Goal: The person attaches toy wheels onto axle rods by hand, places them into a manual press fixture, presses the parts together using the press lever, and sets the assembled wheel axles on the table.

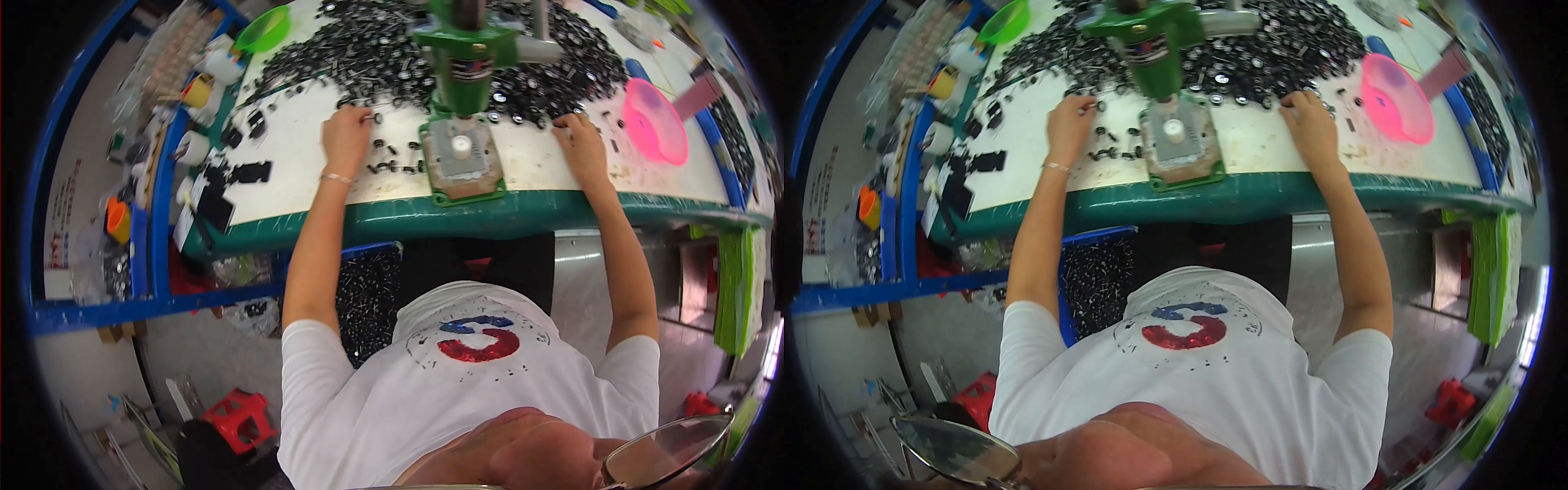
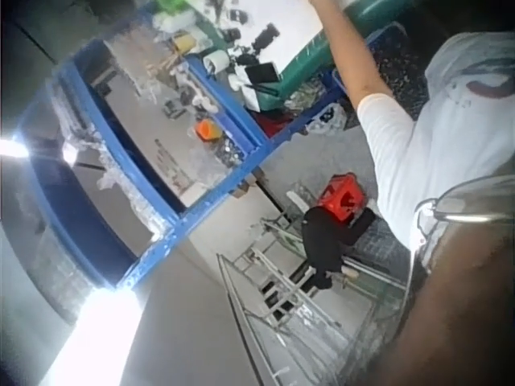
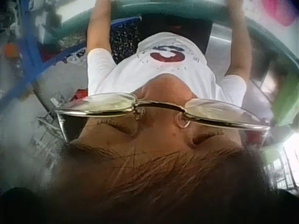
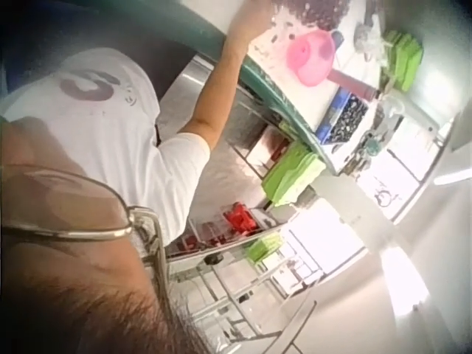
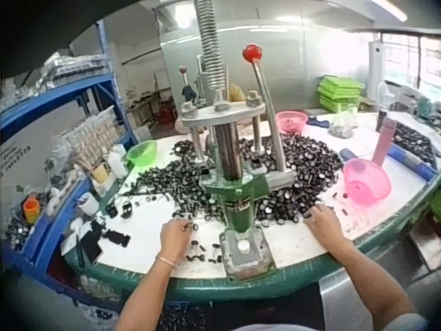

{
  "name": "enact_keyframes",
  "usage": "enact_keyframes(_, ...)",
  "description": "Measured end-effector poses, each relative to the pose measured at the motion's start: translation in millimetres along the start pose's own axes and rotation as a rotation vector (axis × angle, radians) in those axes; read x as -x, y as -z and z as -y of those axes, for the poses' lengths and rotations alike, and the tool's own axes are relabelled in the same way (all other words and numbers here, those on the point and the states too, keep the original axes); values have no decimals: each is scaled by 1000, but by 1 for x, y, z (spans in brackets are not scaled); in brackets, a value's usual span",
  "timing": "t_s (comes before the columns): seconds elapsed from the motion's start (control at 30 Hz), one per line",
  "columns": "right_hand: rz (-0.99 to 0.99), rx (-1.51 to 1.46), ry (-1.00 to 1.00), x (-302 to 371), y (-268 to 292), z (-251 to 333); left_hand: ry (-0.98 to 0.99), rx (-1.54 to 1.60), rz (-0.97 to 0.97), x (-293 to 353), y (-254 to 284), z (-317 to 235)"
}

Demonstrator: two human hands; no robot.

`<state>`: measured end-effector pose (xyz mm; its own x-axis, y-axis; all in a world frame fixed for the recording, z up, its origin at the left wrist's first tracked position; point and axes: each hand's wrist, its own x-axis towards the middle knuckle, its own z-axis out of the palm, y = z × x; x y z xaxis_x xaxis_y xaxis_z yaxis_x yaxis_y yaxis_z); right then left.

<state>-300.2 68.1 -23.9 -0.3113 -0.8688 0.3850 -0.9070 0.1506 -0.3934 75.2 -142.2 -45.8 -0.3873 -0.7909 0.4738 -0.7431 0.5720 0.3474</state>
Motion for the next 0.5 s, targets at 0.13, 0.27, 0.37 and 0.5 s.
enact_keyframes(0.13,48,102,29,-7,-7,-7,87,52,95,-9,4,-10)
enact_keyframes(0.27,-20,150,102,-9,-5,-1,-72,27,29,-5,13,-9)
enact_keyframes(0.37,-54,275,196,-13,-5,-4,101,225,-7,3,27,-12)
enact_keyframes(0.5,-92,234,229,-13,0,-3,345,734,-8,17,41,-22)
